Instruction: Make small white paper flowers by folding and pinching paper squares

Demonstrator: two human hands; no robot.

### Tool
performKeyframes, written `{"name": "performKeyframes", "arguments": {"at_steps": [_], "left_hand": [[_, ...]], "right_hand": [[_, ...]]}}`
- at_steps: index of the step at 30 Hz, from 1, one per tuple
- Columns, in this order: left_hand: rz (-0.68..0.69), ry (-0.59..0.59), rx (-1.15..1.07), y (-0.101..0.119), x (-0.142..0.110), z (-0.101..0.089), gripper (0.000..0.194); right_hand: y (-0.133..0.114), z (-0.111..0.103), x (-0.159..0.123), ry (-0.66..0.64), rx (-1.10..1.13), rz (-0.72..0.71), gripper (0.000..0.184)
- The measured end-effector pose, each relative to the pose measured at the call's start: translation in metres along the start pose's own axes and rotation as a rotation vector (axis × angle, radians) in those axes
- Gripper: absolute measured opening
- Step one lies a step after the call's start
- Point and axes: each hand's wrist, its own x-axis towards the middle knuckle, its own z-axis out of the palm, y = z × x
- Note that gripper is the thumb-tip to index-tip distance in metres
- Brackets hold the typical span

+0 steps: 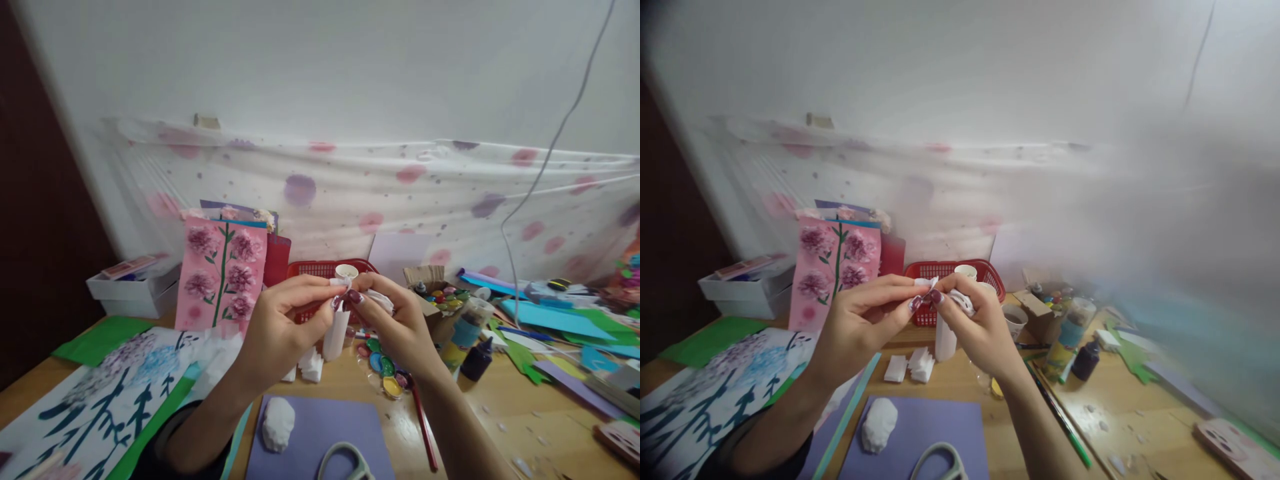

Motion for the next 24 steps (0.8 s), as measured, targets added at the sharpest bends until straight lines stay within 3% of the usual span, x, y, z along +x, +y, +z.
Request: {"name": "performKeyframes", "arguments": {"at_steps": [8, 17, 24], "left_hand": [[0.017, 0.005, 0.000, 0.0019, -0.0001, -0.0003, 0.025], [-0.215, 0.033, -0.208, -0.0011, 0.0001, 0.0028, 0.020], [-0.213, 0.129, -0.158, -0.0033, 0.0020, 0.0024, 0.022]], "right_hand": [[0.0002, -0.0008, -0.0020, 0.007, -0.008, 0.004, 0.018], [-0.0039, 0.0002, 0.0003, -0.030, -0.060, -0.059, 0.016], [-0.0050, 0.0004, 0.0005, -0.044, -0.096, -0.056, 0.016]]}}
